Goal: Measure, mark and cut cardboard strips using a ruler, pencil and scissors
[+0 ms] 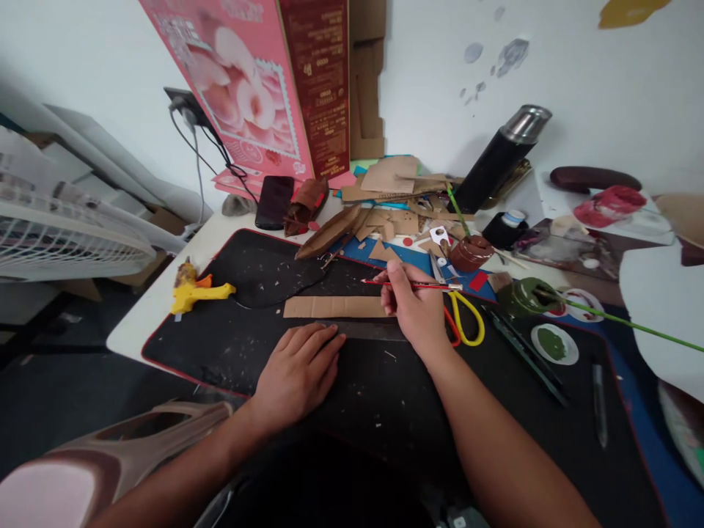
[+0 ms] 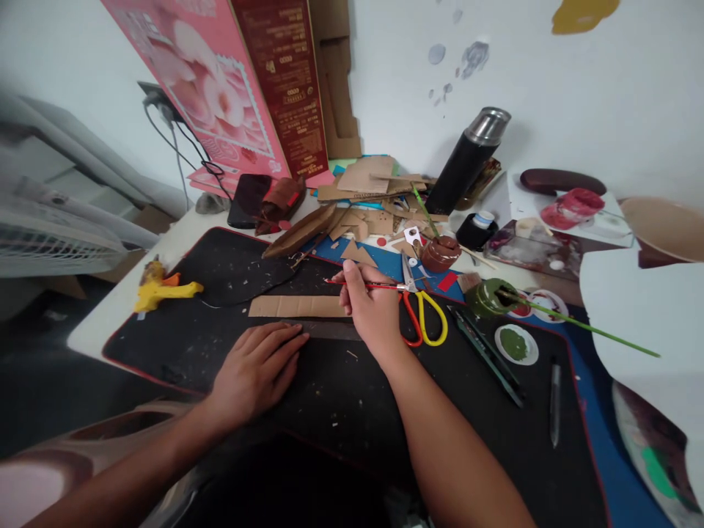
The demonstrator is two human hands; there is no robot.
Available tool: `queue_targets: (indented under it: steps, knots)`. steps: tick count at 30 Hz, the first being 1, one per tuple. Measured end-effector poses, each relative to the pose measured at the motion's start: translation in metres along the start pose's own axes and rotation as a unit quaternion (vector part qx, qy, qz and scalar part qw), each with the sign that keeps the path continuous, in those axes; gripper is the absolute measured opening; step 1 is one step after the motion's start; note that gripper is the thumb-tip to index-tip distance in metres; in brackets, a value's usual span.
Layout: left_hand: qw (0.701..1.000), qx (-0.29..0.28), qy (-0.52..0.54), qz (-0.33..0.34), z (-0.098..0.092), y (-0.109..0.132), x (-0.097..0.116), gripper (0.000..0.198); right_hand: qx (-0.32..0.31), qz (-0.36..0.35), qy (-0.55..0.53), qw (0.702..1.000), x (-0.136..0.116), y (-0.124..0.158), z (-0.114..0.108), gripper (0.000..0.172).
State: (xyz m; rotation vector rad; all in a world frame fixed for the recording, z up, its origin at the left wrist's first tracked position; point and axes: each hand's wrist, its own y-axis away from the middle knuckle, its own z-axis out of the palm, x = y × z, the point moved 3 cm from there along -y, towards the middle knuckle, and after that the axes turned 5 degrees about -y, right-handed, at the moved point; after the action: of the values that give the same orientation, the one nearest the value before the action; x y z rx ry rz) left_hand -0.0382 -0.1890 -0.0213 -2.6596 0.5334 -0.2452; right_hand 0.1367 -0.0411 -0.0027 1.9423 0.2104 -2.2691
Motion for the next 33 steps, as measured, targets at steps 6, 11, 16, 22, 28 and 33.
queue_targets:
  steps: [6,11,16,22,28,33]
  knots:
    - [0.998,-0.019,0.025,-0.054,-0.004,-0.003,-0.003,0.024,0.006,0.013,0.003,1.0,0.008,-0.003,-0.001,0.049]
    - [0.99,-0.073,-0.008,-0.124,-0.005,-0.008,-0.008,0.025,0.003,0.021,0.023,1.0,0.008,-0.003,-0.002,0.048]
    - [0.982,-0.108,0.023,-0.152,-0.001,-0.01,-0.017,0.02,-0.006,0.012,0.033,0.999,0.009,-0.002,-0.002,0.048]
    - [0.974,-0.121,0.098,-0.165,-0.001,-0.014,-0.024,0.015,-0.004,0.007,0.042,0.999,0.014,-0.003,-0.003,0.048]
    - [0.97,-0.096,0.15,-0.168,-0.012,-0.021,-0.042,0.005,-0.003,-0.005,0.054,0.999,0.013,-0.001,-0.004,0.046]
    - [0.983,-0.035,0.095,-0.153,-0.021,-0.03,-0.063,0.014,-0.038,-0.03,0.113,0.992,0.008,0.005,0.001,0.047]
